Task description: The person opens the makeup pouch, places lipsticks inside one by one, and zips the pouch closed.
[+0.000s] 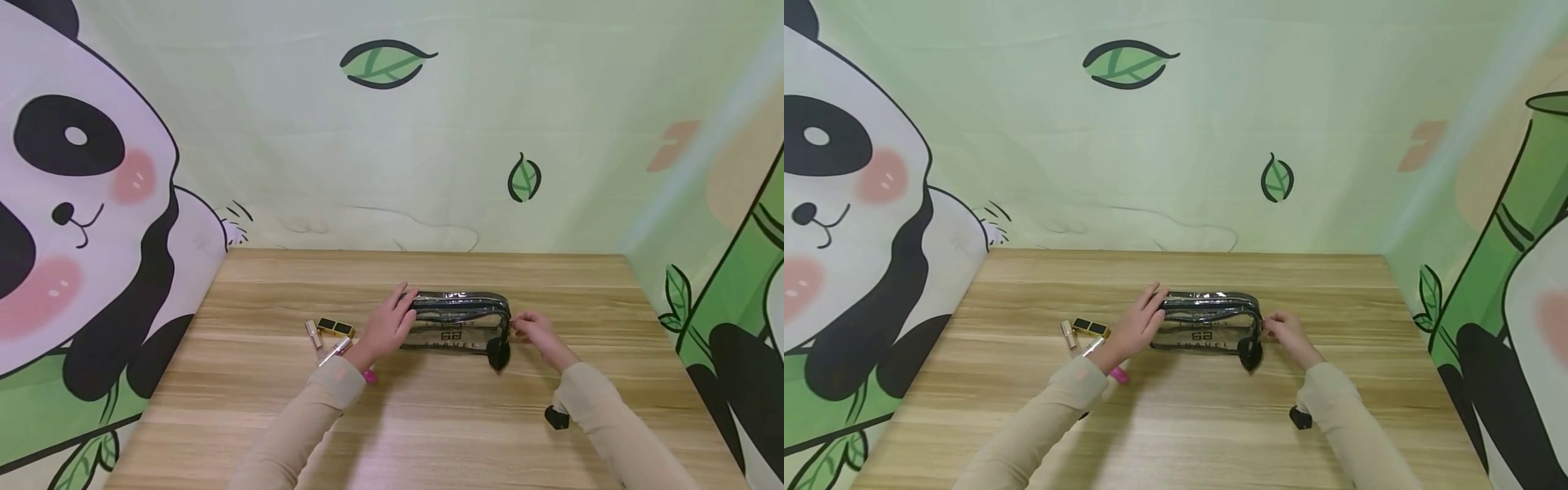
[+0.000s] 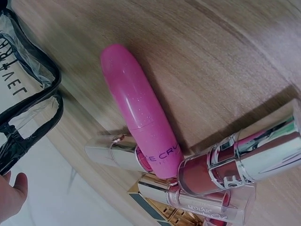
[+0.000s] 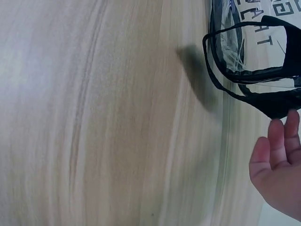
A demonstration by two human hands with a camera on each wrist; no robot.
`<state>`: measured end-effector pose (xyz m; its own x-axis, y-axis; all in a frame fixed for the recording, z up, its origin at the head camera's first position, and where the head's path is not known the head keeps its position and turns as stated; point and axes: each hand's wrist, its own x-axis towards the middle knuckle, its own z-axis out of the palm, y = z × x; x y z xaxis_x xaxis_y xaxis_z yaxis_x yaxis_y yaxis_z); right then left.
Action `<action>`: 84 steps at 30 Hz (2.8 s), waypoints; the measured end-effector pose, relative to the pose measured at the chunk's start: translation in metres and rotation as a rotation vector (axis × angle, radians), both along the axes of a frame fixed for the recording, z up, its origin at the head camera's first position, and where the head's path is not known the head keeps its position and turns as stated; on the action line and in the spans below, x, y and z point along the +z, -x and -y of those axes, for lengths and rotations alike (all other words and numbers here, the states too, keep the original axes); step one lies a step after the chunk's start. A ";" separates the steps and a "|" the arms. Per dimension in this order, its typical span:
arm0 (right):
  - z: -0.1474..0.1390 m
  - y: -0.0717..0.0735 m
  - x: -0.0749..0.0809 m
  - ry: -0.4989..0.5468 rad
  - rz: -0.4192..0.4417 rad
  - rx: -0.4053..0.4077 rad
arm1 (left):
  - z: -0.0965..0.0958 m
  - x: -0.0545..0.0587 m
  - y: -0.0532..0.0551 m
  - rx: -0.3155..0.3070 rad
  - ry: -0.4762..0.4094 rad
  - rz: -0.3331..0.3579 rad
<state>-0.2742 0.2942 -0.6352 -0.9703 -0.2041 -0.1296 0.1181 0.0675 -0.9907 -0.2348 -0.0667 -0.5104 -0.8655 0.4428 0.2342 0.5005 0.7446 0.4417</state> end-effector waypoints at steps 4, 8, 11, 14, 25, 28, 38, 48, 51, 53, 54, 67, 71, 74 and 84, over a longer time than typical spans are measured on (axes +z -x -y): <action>0.025 -0.026 0.057 -0.127 -0.007 -0.107 | 0.000 0.000 0.000 0.002 0.002 -0.003; 0.048 -0.050 0.110 -0.262 0.012 -0.179 | 0.001 0.000 0.000 0.003 0.006 -0.006; 0.055 -0.055 0.124 -0.298 -0.001 -0.209 | 0.001 0.000 0.000 0.005 0.006 -0.004; 0.057 -0.055 0.125 -0.369 -0.043 -0.239 | 0.000 0.000 -0.001 0.010 0.015 -0.002; 0.067 -0.056 0.121 -0.547 -0.226 -0.364 | 0.000 0.002 0.000 0.014 0.060 -0.022; 0.068 -0.056 0.121 -0.550 -0.258 -0.382 | 0.000 0.003 -0.001 0.020 0.072 -0.011; 0.075 -0.058 0.126 -0.530 -0.324 -0.433 | 0.002 0.003 -0.002 0.042 0.109 0.003; 0.089 -0.062 0.130 -0.465 -0.414 -0.491 | 0.007 -0.001 -0.001 0.061 0.114 -0.008; 0.093 -0.062 0.130 -0.448 -0.432 -0.502 | 0.007 -0.001 -0.001 0.063 0.108 -0.004; 0.094 -0.062 0.130 -0.446 -0.439 -0.508 | 0.008 -0.001 -0.001 0.067 0.110 0.000; 0.095 -0.062 0.130 -0.447 -0.443 -0.512 | 0.008 -0.001 -0.001 0.069 0.113 0.003; 0.100 -0.063 0.133 -0.391 -0.427 -0.531 | 0.010 0.002 0.000 0.071 0.145 0.019; 0.098 -0.065 0.132 -0.385 -0.393 -0.527 | 0.009 -0.001 0.001 0.068 0.122 0.000; 0.096 -0.065 0.129 -0.392 -0.370 -0.528 | 0.009 -0.003 0.001 0.060 0.119 -0.020; 0.089 -0.064 0.125 -0.422 -0.304 -0.512 | 0.007 0.003 0.001 -0.022 0.235 -0.150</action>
